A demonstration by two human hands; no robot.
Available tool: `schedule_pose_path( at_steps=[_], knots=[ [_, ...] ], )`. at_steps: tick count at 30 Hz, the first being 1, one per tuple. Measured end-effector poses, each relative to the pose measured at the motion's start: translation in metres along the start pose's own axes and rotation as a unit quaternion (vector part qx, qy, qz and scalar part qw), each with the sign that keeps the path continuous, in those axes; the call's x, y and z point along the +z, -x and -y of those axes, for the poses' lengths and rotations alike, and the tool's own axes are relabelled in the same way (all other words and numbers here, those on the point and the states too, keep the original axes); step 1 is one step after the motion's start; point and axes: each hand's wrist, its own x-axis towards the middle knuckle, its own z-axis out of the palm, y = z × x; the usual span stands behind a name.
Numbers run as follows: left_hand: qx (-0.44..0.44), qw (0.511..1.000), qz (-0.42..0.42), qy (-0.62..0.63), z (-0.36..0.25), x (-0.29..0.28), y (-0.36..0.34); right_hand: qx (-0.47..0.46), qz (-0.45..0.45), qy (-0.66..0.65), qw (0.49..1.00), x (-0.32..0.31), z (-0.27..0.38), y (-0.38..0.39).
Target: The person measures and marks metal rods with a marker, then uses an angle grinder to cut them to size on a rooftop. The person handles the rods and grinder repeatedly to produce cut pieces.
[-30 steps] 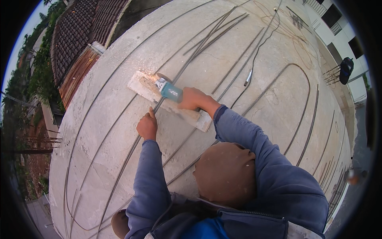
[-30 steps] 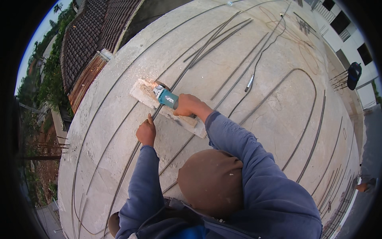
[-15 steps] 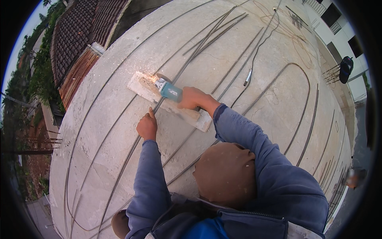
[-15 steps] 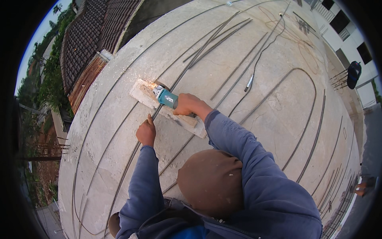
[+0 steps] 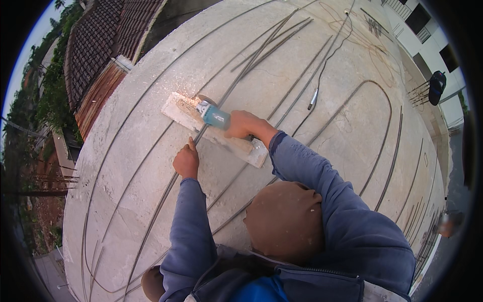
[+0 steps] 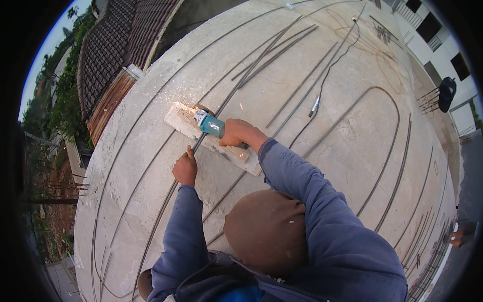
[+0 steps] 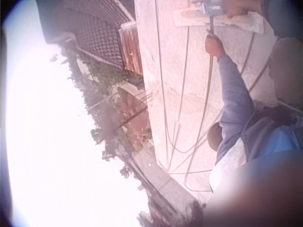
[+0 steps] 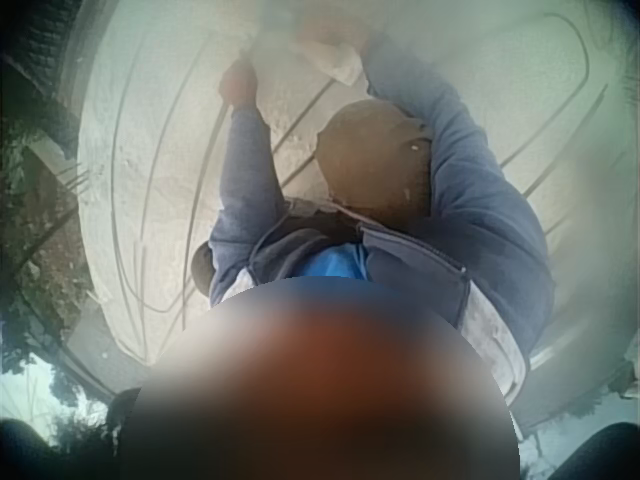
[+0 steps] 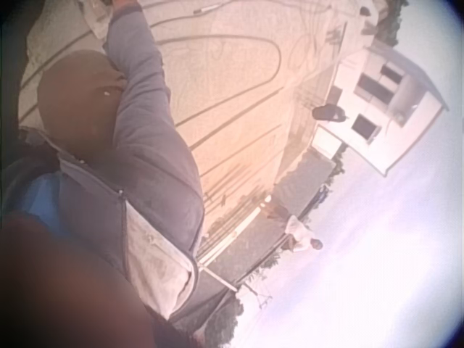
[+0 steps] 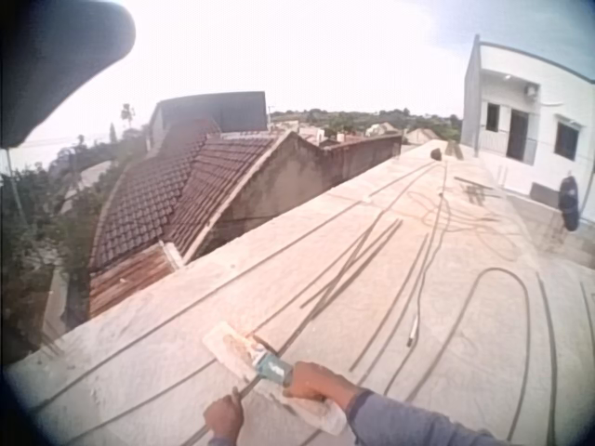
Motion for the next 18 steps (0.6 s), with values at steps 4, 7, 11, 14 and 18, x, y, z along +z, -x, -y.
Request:
schedule_pose_path(
  at_steps=[4,7,11,14,18],
  knots=[
    [-0.003,1.0,0.0,0.002,0.0003,0.0002,-0.0002,0.0,-0.01,-0.005,1.0,0.0025,-0.0013,-0.0019],
    [-0.006,1.0,0.006,0.001,0.0004,0.0003,-0.0007,-0.003,0.0,0.001,1.0,0.0011,-0.0007,-0.0032],
    [-0.007,1.0,0.009,0.002,-0.0005,-0.0017,0.0005,-0.005,0.008,0.0,1.0,-0.0007,-0.0001,-0.0047],
    [-0.007,1.0,0.007,0.001,-0.0018,-0.0024,0.0009,0.0,0.005,0.006,1.0,-0.0001,-0.0011,-0.0062],
    [-0.007,1.0,0.005,-0.005,-0.0004,-0.0012,0.0,0.003,0.003,0.009,1.0,0.0002,-0.001,-0.008]
  ],
)
